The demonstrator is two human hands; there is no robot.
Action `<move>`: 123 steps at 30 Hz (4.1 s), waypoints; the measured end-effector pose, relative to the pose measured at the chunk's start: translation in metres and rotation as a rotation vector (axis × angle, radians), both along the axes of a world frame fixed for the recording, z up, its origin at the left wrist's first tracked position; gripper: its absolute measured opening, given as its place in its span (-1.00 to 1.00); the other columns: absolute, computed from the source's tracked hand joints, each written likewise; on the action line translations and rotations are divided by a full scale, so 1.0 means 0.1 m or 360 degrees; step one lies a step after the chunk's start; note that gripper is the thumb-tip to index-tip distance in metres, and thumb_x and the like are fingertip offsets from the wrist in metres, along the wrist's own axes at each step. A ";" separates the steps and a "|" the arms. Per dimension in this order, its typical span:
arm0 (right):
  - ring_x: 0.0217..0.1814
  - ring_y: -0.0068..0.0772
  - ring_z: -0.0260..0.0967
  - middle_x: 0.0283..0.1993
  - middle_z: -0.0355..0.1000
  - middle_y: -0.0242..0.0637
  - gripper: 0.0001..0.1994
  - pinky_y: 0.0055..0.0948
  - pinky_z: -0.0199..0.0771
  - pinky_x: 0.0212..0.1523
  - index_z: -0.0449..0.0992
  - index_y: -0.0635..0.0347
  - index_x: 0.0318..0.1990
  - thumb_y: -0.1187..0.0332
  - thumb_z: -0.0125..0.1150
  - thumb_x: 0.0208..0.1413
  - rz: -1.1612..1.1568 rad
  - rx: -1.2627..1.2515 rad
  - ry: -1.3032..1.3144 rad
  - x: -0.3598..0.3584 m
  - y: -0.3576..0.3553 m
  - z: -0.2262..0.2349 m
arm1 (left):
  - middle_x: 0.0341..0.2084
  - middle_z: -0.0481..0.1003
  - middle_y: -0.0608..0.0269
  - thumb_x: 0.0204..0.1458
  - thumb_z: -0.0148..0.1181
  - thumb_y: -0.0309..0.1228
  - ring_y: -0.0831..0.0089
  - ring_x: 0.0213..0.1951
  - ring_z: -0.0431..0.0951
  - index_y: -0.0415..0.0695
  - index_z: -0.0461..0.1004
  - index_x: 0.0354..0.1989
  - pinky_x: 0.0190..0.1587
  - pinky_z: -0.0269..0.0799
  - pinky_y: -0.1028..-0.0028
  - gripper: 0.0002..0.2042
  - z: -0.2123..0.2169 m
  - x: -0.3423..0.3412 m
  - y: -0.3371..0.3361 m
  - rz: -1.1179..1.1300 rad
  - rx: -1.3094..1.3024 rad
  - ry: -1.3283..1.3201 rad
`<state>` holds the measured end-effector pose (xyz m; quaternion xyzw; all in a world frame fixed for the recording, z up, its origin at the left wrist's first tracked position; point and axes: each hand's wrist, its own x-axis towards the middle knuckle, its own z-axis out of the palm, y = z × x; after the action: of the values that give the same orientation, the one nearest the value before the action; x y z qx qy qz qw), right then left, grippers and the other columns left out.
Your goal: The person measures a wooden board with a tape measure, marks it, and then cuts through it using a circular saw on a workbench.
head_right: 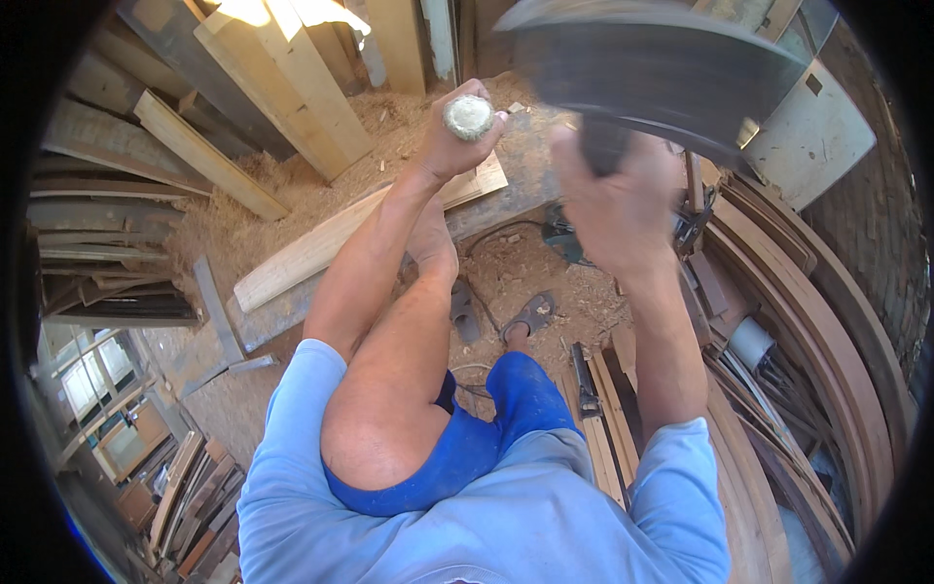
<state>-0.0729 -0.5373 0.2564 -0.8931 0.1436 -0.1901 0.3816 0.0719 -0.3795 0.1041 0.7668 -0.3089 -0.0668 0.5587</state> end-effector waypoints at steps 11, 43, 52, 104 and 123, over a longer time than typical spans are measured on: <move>-0.44 -0.57 0.45 -0.45 0.52 -0.41 -0.91 -0.57 0.42 -0.36 0.59 0.17 -0.25 0.45 0.41 0.18 -0.0078 0.0270 -0.0577 0.12 -0.15 0.45 | -0.55 0.40 0.32 0.03 0.37 -0.46 0.56 -0.46 0.37 -0.16 0.38 -0.38 -0.35 0.38 0.43 -0.79 -0.07 -0.02 -0.05 -0.0077 -0.0113 0.0007; -0.47 -0.61 0.47 -0.48 0.54 -0.32 -0.89 -0.61 0.43 -0.36 0.57 0.25 -0.28 0.60 0.40 0.12 -0.0137 0.0655 -0.0927 -0.10 -0.26 0.56 | -0.53 0.44 0.33 0.05 0.36 -0.42 0.54 -0.44 0.41 -0.15 0.42 -0.37 -0.30 0.42 0.42 -0.81 0.02 0.12 -0.19 -0.0054 0.0046 0.0018; -0.47 -0.66 0.44 -0.45 0.52 -0.39 -0.87 -0.64 0.39 -0.37 0.55 0.23 -0.27 0.59 0.42 0.11 -0.0103 0.0618 -0.0820 -0.09 -0.19 0.47 | -0.52 0.47 0.26 0.03 0.38 -0.44 0.49 -0.44 0.46 -0.14 0.42 -0.35 -0.30 0.46 0.43 -0.80 0.02 -0.02 -0.15 -0.0052 0.0013 -0.0007; -0.27 0.19 0.57 -0.37 0.55 0.09 -0.73 0.02 0.52 -0.23 0.48 0.25 -0.07 0.33 0.29 0.13 0.0644 -0.0421 0.0665 0.22 -0.03 -0.12 | -0.21 0.69 0.05 -0.04 0.43 -0.44 0.32 -0.18 0.73 -0.13 0.61 0.00 -0.16 0.61 0.37 -0.63 -0.35 -0.08 0.13 -0.0065 0.0075 -0.0790; -0.41 -0.39 0.49 -0.45 0.51 -0.26 -0.79 -0.38 0.49 -0.31 0.52 0.29 -0.25 0.41 0.42 0.06 0.0273 0.0539 0.0393 -0.16 0.03 -0.02 | -0.49 0.45 0.37 0.03 0.37 -0.45 0.59 -0.39 0.43 -0.12 0.40 -0.36 -0.27 0.41 0.46 -0.80 -0.17 0.17 -0.04 0.0330 -0.0282 0.0337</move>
<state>-0.0891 -0.5346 0.2545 -0.8417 0.1428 -0.0194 0.5204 0.0887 -0.3833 0.0874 0.7310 -0.1721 -0.0617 0.6574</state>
